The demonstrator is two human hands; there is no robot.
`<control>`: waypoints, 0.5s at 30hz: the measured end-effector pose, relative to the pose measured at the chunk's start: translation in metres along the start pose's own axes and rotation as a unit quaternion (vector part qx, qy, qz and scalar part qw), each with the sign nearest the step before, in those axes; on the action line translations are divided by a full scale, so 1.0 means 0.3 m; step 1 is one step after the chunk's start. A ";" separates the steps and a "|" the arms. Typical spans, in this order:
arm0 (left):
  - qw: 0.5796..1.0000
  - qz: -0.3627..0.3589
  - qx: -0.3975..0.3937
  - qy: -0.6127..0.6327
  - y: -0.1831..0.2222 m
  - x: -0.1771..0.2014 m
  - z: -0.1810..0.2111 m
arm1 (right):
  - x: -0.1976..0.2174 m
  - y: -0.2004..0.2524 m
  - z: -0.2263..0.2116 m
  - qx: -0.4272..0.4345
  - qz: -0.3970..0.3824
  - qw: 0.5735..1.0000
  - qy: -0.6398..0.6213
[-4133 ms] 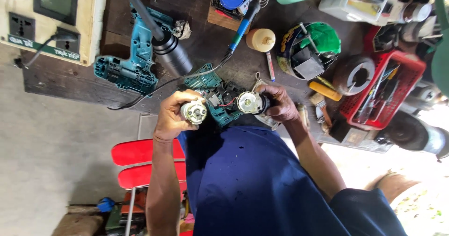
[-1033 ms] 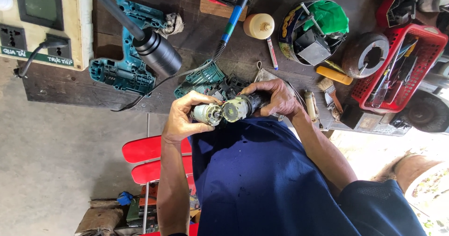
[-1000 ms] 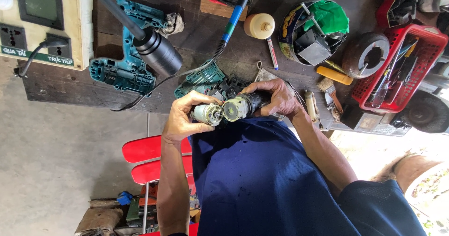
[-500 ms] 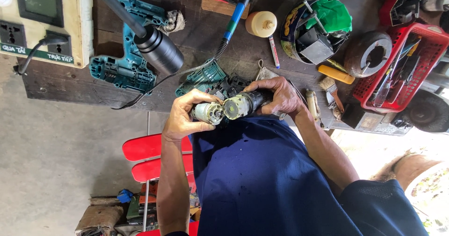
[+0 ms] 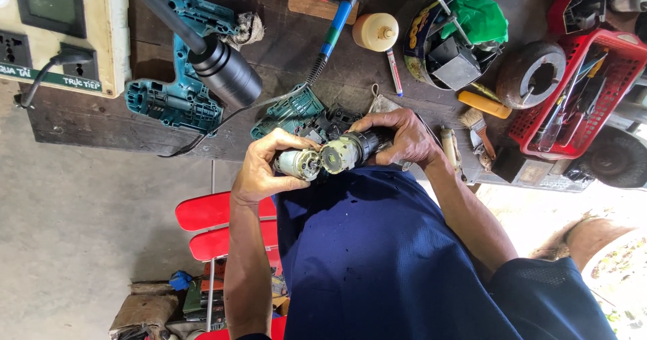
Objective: The person is reassembling the motor and internal housing of a cordless power drill on a repair bench.
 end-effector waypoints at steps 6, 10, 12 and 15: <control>1.000 0.002 0.006 -0.002 0.001 -0.006 0.001 | -0.012 -0.005 -0.024 0.022 -0.003 1.000 0.008; 0.999 0.016 0.012 -0.024 -0.002 -0.017 0.009 | -0.009 0.000 -0.017 0.032 -0.003 0.999 0.009; 0.999 0.016 0.016 -0.033 -0.011 -0.018 0.024 | 0.002 0.006 0.001 0.039 -0.005 0.999 -0.004; 0.998 0.018 0.023 -0.051 -0.014 -0.019 0.035 | 0.016 0.016 0.026 0.045 -0.012 0.999 -0.018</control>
Point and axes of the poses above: each hand's wrist, its own y-axis away from the middle knuckle, its own x-axis out of the back of the hand, z = x × y, the point moved 2 cm from there along -y, towards the middle knuckle, and after that the axes turned 13 degrees about -z, right-handed, at the moved point
